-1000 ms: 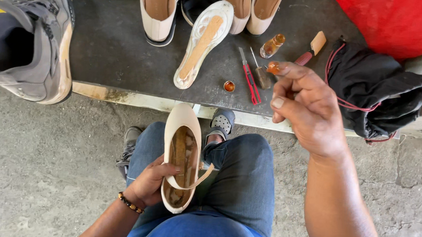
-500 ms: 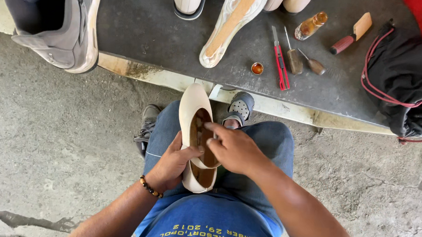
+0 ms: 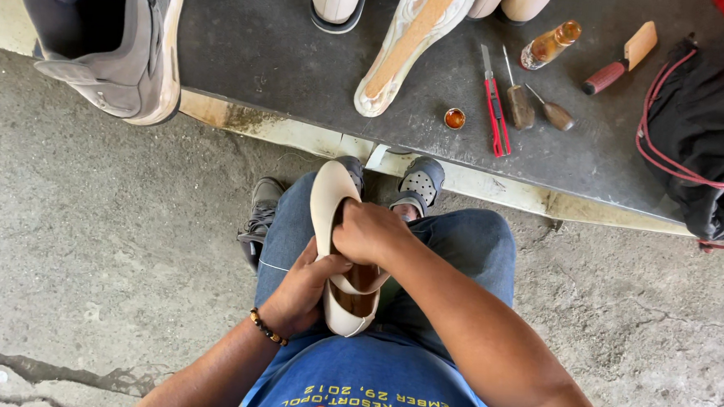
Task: The person holds a white shoe and repeatedly rubs the inner sole with their fingers. They then dip a finger into a small container of brown liquid and apply it to the shoe's interior, rubbing it in. The person continues to rub the inside of the shoe with their fingers.
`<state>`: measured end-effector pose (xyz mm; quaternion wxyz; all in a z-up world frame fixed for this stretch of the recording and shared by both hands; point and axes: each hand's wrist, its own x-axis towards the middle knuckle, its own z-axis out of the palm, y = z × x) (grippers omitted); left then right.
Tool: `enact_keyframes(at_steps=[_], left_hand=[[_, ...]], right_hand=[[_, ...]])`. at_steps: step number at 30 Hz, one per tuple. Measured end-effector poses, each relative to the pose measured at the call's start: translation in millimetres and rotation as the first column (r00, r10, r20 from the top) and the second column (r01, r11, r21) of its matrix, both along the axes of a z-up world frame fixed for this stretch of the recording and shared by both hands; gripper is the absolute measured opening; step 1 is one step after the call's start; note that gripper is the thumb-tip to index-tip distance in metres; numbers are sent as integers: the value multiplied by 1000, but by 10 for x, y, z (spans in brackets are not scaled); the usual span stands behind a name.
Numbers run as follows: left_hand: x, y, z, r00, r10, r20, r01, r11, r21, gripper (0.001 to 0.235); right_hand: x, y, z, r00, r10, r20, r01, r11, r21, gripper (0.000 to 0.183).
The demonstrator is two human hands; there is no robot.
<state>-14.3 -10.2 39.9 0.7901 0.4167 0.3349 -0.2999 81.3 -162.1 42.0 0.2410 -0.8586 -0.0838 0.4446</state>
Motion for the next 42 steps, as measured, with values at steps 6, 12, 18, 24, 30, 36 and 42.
enact_keyframes(at_steps=[6, 12, 18, 24, 30, 36, 42], left_hand=[[-9, -21, -48, 999, -44, 20, 44, 999, 15, 43], [-14, 36, 78, 1000, 17, 12, -17, 999, -31, 44], [-72, 24, -242, 999, -5, 40, 7, 999, -38, 42], [-39, 67, 34, 999, 11, 37, -9, 997, -76, 43], [-25, 22, -5, 998, 24, 62, -18, 996, -91, 39], [-24, 68, 116, 998, 14, 61, -8, 995, -97, 41], [-30, 35, -54, 996, -7, 94, 15, 996, -84, 42]], right_hand=[[-54, -96, 86, 999, 6, -42, -6, 1000, 8, 55], [-145, -133, 383, 991, 127, -35, -125, 991, 48, 45], [-164, -115, 199, 992, 90, 86, -86, 995, -48, 40], [-275, -218, 249, 994, 88, 59, -91, 995, 51, 38], [-245, -163, -67, 979, 68, 192, -64, 998, -28, 36], [-305, -151, 179, 955, 196, 224, -200, 980, -4, 30], [-260, -123, -34, 976, 83, 201, -62, 992, -109, 32]])
